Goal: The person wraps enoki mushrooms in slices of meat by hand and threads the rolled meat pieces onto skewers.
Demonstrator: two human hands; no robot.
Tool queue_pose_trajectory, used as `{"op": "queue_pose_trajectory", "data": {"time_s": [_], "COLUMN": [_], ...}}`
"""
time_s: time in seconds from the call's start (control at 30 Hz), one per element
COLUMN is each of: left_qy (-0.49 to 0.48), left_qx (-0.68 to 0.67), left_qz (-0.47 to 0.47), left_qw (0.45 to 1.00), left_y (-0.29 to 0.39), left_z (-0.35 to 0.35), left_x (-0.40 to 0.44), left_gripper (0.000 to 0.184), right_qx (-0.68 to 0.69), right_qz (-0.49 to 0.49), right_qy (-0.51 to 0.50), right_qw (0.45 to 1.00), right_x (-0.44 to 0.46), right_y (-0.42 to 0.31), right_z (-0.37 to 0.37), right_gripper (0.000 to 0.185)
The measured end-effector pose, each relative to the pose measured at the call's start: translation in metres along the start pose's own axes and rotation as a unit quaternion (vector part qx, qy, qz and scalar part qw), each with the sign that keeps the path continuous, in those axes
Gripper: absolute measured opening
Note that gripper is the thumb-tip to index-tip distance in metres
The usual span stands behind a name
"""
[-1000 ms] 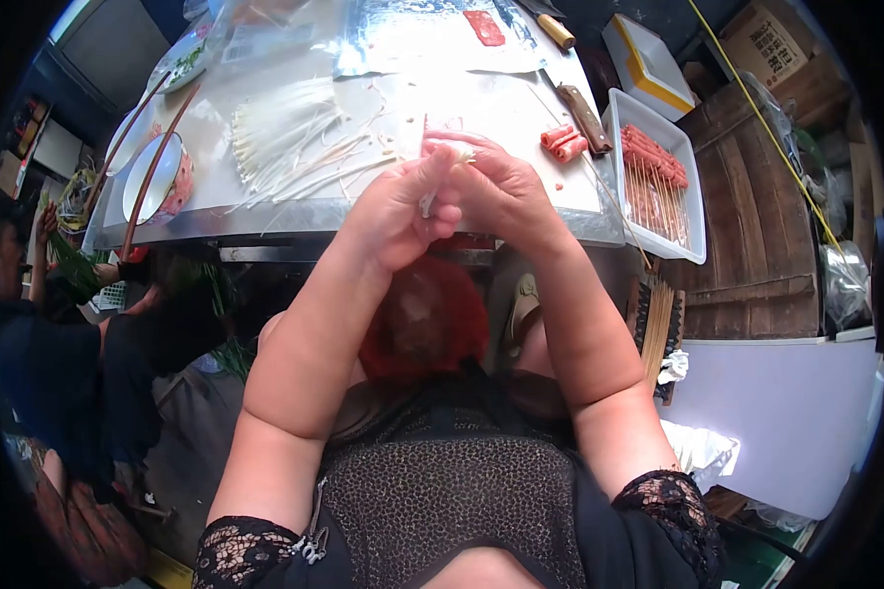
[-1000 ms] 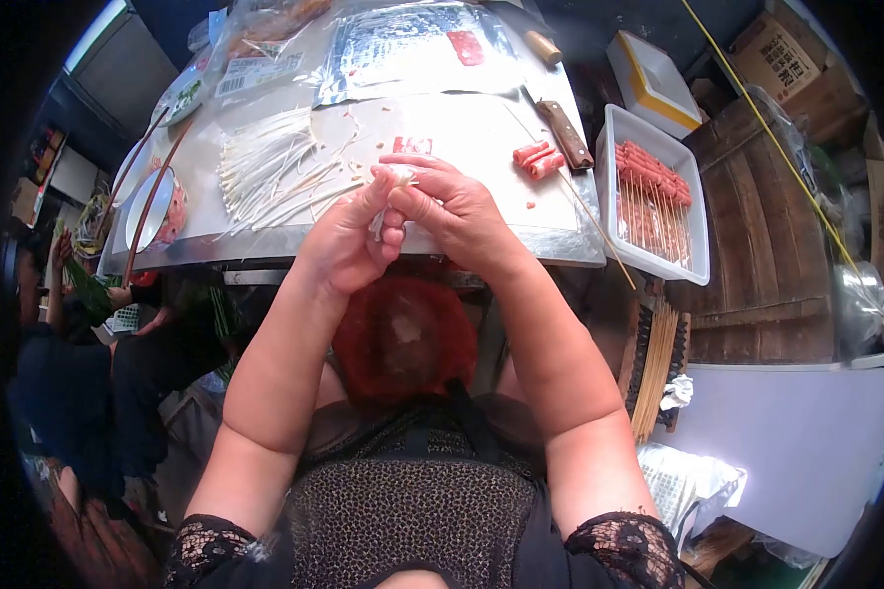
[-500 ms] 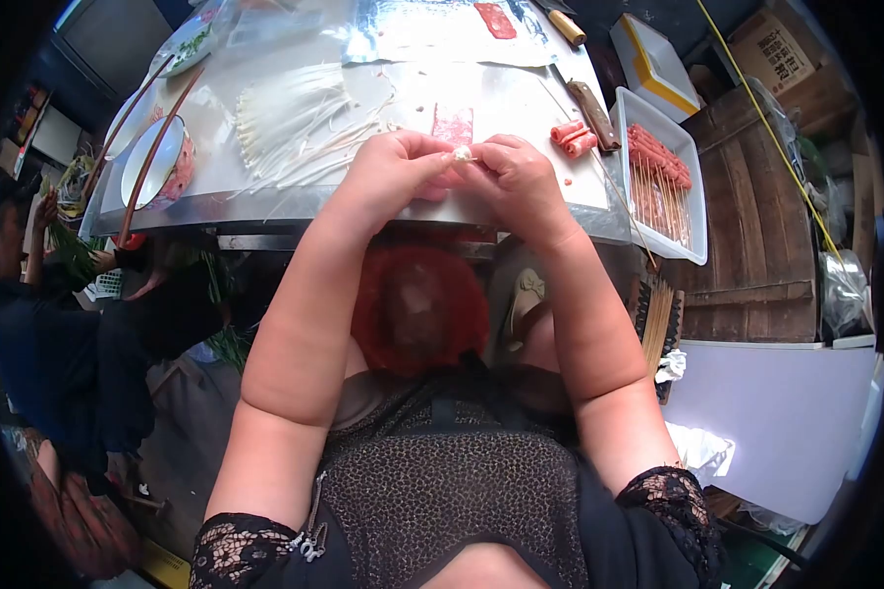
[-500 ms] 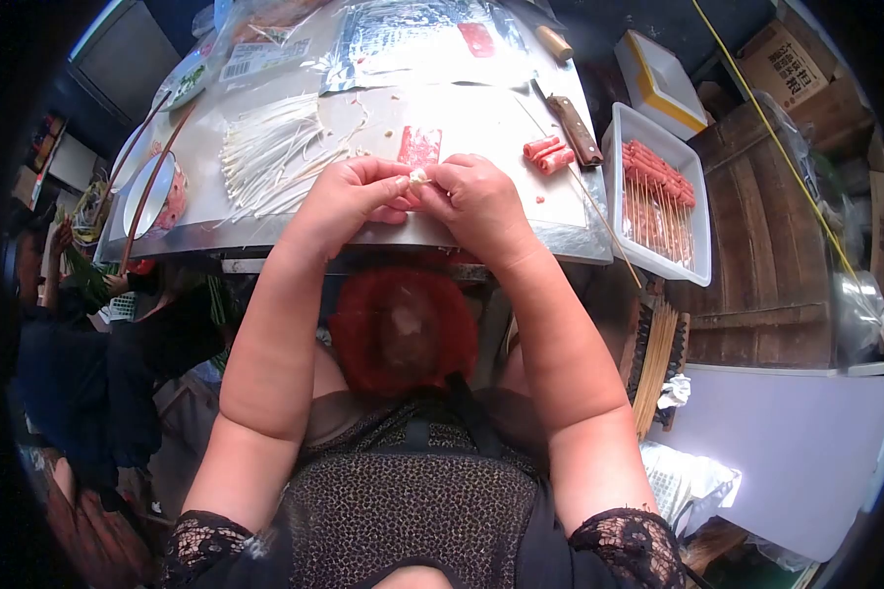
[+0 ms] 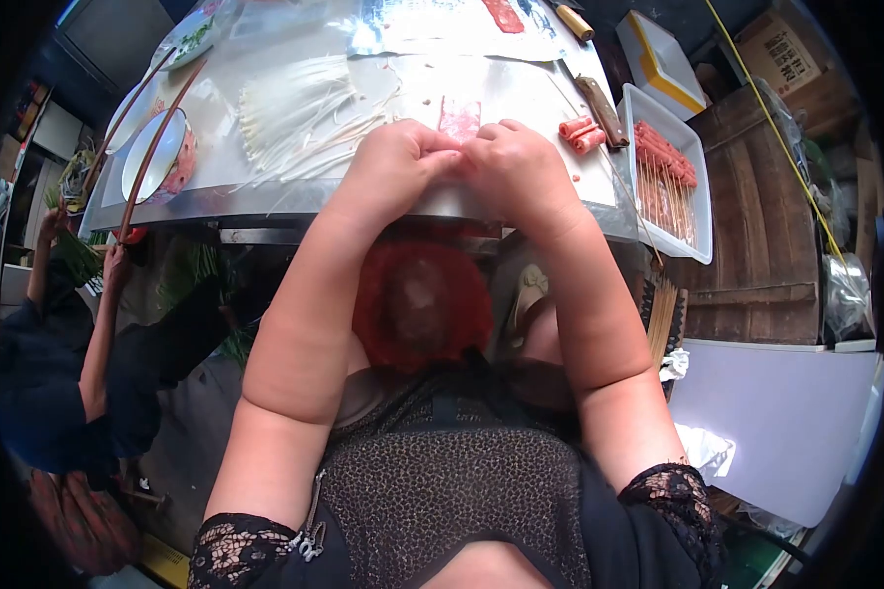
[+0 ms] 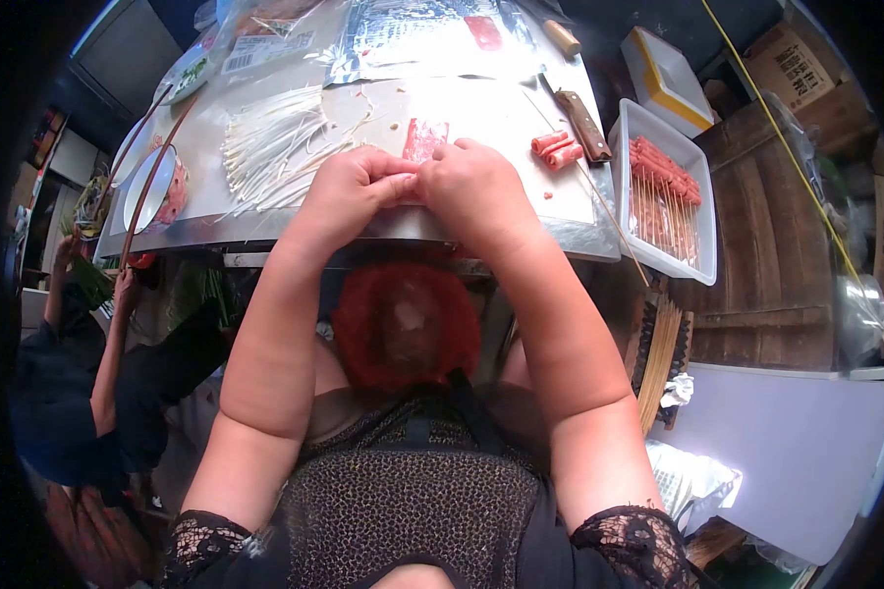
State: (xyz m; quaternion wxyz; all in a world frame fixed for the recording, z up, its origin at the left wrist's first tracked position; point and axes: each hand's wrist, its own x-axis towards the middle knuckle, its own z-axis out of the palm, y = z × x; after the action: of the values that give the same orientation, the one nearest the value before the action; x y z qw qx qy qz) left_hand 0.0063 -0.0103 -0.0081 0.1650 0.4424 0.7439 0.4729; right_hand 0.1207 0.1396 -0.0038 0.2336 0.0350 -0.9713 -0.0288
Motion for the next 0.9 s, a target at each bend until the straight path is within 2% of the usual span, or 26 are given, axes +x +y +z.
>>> {"op": "queue_pose_trajectory", "data": {"time_s": [0.07, 0.13, 0.23, 0.4, 0.63, 0.7, 0.87, 0.9], "left_qy": [0.003, 0.005, 0.009, 0.035, -0.015, 0.017, 0.008, 0.003], "left_qx": [0.003, 0.006, 0.037, 0.129, 0.147, 0.169, 0.155, 0.154], "left_qz": [-0.010, -0.020, -0.024, 0.046, 0.081, 0.098, 0.084, 0.079], "left_qw": [1.000, 1.000, 0.999, 0.990, 0.986, 0.981, 0.984, 0.985], "left_y": [-0.002, -0.002, 0.001, 0.001, 0.005, 0.001, 0.001, 0.001], "left_z": [0.001, 0.002, 0.002, 0.003, 0.002, 0.004, 0.000, 0.000], "left_x": [0.002, 0.003, 0.003, 0.002, -0.001, 0.001, 0.003, 0.004], "left_gripper": [0.020, 0.020, 0.021, 0.021, 0.017, 0.016, 0.016, 0.016], "right_qx": [0.009, 0.187, 0.220, 0.198, 0.159, 0.163, 0.154, 0.109], "right_qz": [-0.016, 0.061, 0.056, 0.041, 0.039, 0.047, 0.026, -0.001], "right_qy": [-0.010, -0.025, -0.005, 0.035, 0.036, 0.044, 0.070, 0.057], "right_qw": [1.000, 0.980, 0.974, 0.979, 0.986, 0.985, 0.985, 0.992], "right_x": [0.000, -0.001, -0.003, -0.009, -0.008, -0.009, -0.014, -0.015], "right_y": [0.005, 0.010, 0.012, 0.013, 0.009, 0.009, 0.013, 0.013], "right_z": [0.000, -0.002, 0.000, 0.005, 0.004, 0.007, 0.008, 0.008], "right_gripper": [0.010, 0.013, 0.015, 0.012, 0.011, 0.011, 0.011, 0.011]}}
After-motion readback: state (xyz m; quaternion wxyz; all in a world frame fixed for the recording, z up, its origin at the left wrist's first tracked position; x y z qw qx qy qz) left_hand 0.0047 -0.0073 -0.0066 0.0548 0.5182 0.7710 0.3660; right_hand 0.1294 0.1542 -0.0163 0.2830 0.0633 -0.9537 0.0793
